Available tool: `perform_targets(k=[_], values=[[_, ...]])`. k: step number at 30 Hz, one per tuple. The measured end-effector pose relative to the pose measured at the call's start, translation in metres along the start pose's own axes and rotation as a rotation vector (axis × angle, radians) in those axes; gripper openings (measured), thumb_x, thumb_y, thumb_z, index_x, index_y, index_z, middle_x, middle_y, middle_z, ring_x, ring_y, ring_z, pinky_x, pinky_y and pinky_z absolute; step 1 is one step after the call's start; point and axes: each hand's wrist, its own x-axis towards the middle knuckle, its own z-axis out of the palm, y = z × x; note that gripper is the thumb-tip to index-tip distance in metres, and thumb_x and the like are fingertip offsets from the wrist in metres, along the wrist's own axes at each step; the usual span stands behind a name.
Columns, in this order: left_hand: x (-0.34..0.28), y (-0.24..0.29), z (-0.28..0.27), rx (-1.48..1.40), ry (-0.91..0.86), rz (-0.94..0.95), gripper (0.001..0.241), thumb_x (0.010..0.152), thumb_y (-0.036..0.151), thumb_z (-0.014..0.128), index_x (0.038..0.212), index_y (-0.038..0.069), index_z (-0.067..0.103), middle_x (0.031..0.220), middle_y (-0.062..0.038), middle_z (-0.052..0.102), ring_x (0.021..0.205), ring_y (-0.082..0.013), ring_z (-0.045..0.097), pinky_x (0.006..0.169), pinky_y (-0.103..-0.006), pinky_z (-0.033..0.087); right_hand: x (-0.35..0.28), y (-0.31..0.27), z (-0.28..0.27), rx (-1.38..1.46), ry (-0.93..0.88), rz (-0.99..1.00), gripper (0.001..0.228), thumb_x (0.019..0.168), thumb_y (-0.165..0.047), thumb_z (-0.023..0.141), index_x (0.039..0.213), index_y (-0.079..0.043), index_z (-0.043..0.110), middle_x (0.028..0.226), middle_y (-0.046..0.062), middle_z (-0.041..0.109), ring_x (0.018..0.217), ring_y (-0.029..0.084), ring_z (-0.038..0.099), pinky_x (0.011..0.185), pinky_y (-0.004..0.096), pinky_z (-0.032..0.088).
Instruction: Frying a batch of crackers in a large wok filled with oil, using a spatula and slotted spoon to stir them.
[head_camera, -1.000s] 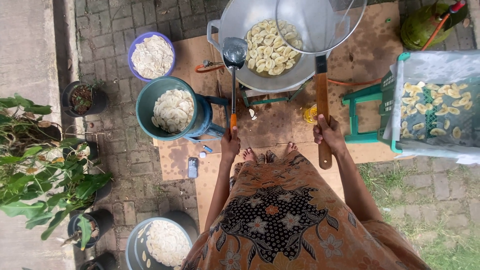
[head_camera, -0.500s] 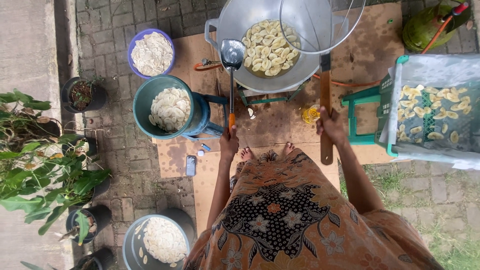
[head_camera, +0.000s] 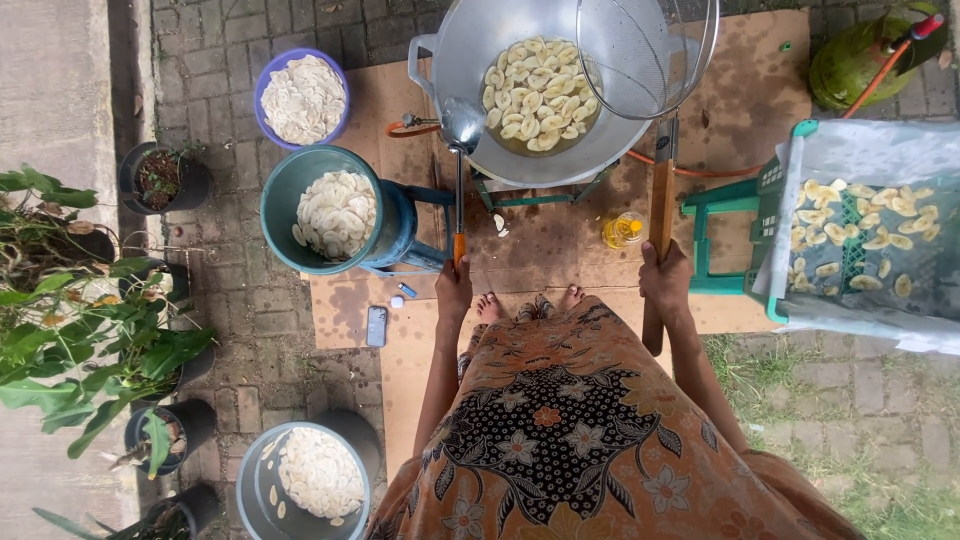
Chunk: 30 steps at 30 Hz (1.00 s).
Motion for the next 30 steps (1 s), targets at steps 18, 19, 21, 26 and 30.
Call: perform_targets(k=[18, 19, 21, 26, 30], values=[[-0.002, 0.036, -0.02, 0.223, -0.081, 0.071, 0.04, 0.097, 0.034, 0.045, 0.106, -0.004, 0.054, 0.084, -0.036, 0.063, 0.087, -0.0542, 0.061, 0.077, -0.0615, 0.047, -0.01, 0.011, -0.003, -0.111, 0.043, 0.109, 0.023, 0.097, -0.017, 0.053, 0.081, 0.0, 0.05, 0.047, 0.012, 0.049, 0.03, 0.02, 0.048, 0.027, 0.03, 0.039], [0.013, 0.027, -0.011, 0.223, -0.083, 0.07, 0.04, 0.097, 0.034, 0.045, 0.106, -0.004, 0.054, 0.084, -0.036, 0.063, 0.087, -0.0542, 0.061, 0.077, -0.0615, 0.047, -0.011, 0.012, -0.002, -0.111, 0.043, 0.11, 0.023, 0.097, -0.017, 0.053, 0.081, 0.0, 0.05, 0.047, 0.012, 0.049, 0.03, 0.02, 0.048, 0.027, 0.03, 0.039], [0.043, 0.009, 0.006, 0.534, -0.082, 0.109, 0.037, 0.095, 0.05, 0.043, 0.104, 0.015, 0.053, 0.077, -0.017, 0.067, 0.079, -0.0396, 0.069, 0.069, -0.052, 0.055, -0.011, 0.014, 0.0, -0.115, 0.047, 0.12, 0.023, 0.097, -0.017, 0.053, 0.08, -0.001, 0.05, 0.047, 0.011, 0.049, 0.03, 0.019, 0.048, 0.027, 0.03, 0.039], [0.077, 0.04, 0.027, 0.795, -0.039, 0.185, 0.038, 0.091, 0.055, 0.044, 0.102, 0.021, 0.058, 0.072, -0.008, 0.068, 0.072, -0.0326, 0.071, 0.062, -0.0443, 0.058, -0.013, 0.002, -0.003, -0.094, 0.062, 0.117, 0.023, 0.097, -0.016, 0.052, 0.079, -0.001, 0.05, 0.047, 0.011, 0.049, 0.029, 0.019, 0.047, 0.027, 0.03, 0.038], [0.084, 0.064, 0.032, 0.987, -0.049, 0.273, 0.047, 0.092, 0.054, 0.041, 0.1, 0.015, 0.067, 0.075, -0.009, 0.07, 0.071, -0.0286, 0.072, 0.06, -0.0384, 0.059, -0.01, 0.0, -0.008, -0.091, 0.045, 0.126, 0.023, 0.097, -0.017, 0.052, 0.08, -0.001, 0.05, 0.047, 0.011, 0.048, 0.029, 0.019, 0.048, 0.028, 0.03, 0.038]])
